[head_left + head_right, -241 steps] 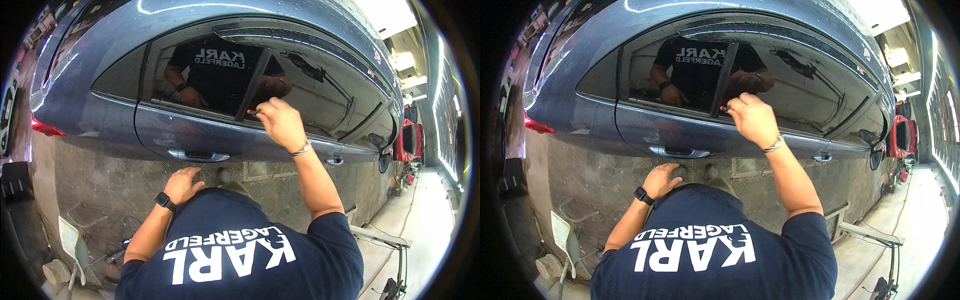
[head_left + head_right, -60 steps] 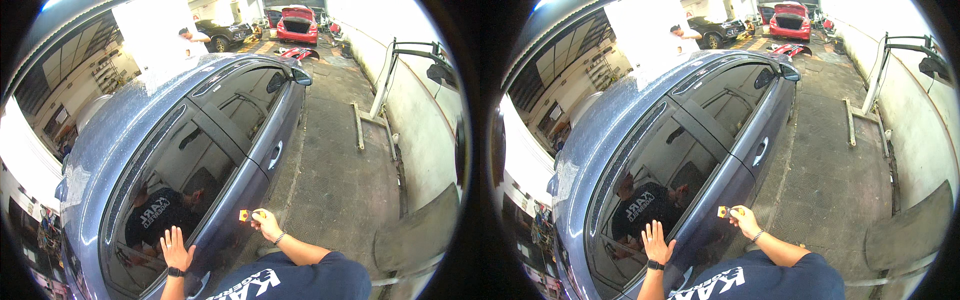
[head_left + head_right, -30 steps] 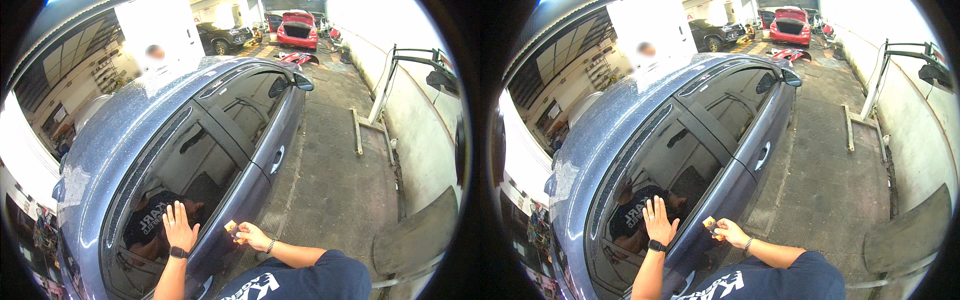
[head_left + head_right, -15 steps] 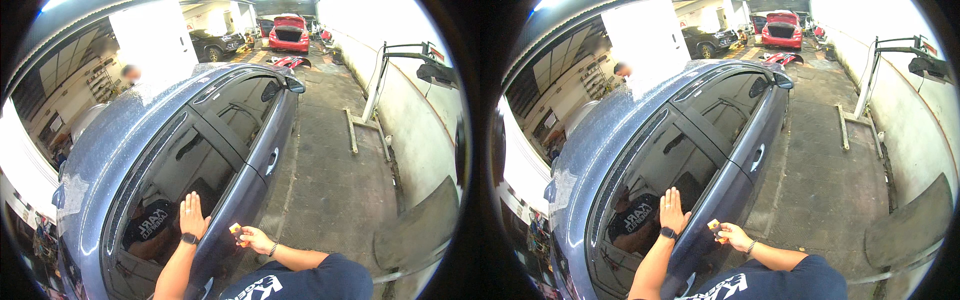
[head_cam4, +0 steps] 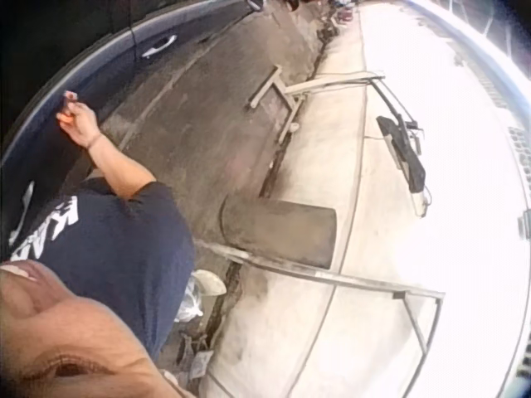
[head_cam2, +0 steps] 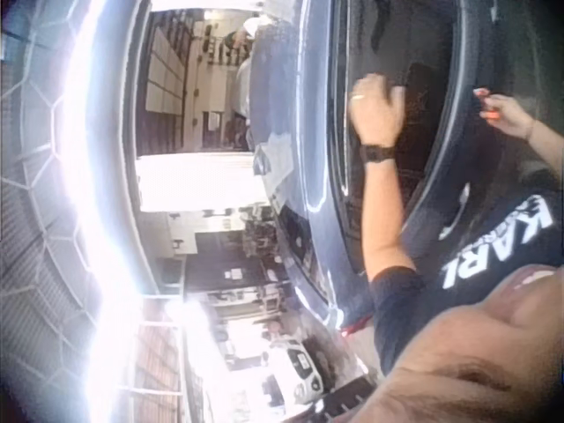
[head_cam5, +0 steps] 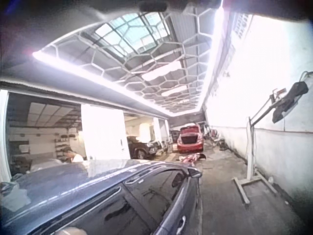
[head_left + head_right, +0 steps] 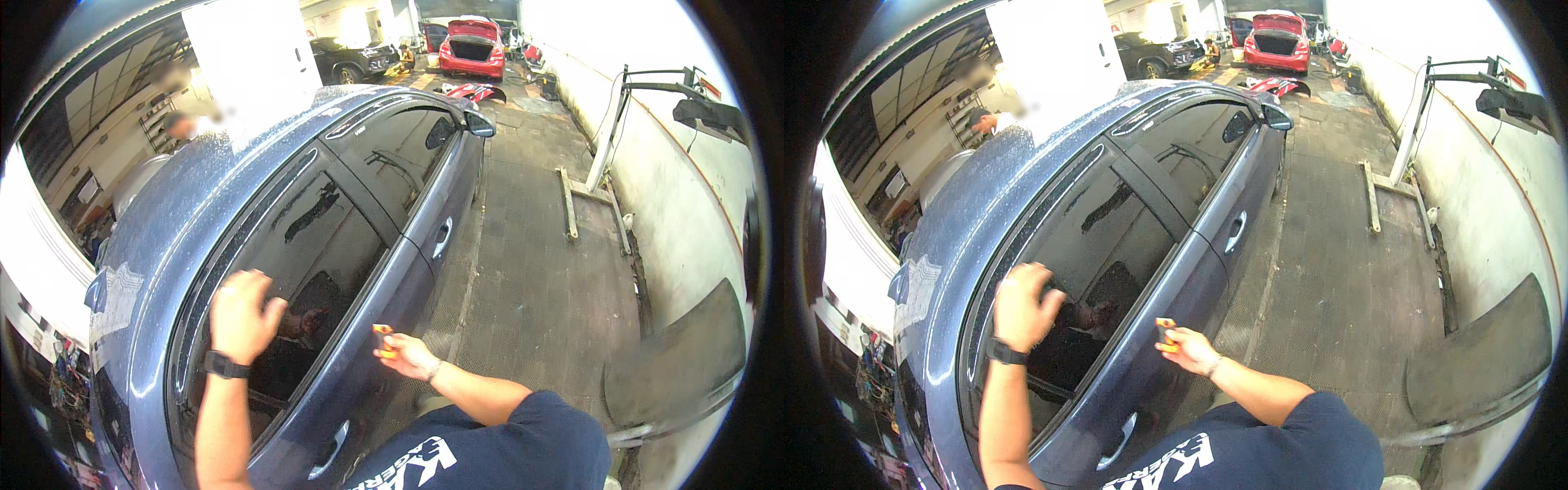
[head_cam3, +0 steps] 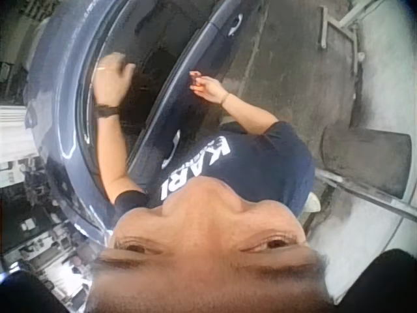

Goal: The person uses a small orange squeegee to smooth a tint film onto the rear windshield and side windows of a gray car. They work methodically from the rear window to the side windows, pressing the film against the glass to remove bubbles and ensure adhesion.

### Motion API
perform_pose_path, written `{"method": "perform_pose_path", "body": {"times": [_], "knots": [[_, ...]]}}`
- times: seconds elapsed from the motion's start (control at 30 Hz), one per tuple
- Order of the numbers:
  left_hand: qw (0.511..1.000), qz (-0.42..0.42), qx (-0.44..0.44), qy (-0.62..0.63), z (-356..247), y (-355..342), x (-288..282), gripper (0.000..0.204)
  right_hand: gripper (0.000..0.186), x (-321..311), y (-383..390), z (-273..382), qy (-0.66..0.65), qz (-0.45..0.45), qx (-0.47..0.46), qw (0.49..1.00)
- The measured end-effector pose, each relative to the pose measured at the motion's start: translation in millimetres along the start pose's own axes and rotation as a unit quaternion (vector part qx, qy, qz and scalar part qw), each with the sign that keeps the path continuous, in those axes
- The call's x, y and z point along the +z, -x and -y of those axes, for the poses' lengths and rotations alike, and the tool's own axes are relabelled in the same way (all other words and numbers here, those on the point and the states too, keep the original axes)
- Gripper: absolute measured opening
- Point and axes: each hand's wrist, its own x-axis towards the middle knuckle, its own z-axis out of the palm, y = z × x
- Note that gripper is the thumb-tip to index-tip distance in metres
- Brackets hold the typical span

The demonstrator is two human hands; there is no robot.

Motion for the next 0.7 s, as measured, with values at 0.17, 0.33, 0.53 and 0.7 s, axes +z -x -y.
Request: {"method": "perform_pose_path", "body": {"times": [0.17,0.33,0.53,0.7], "knots": [[0.96,-0.143,-0.046,-0.237,118,16,-84,0.05,0.014,100,-20,-65,-0.059,0.148,0.097,0.982],[0.933,-0.124,-0.171,-0.292,237,54,-83,0.069,0.012,164,-29,-124,-0.105,0.182,0.082,0.974],[0.921,-0.136,-0.284,-0.23,289,91,-51,0.08,0.011,188,-41,-131,-0.104,0.124,0.1,0.982],[0.938,-0.145,-0.258,-0.18,279,75,-48,0.081,0.015,189,-53,-130,-0.126,0.116,0.114,0.979]]}}
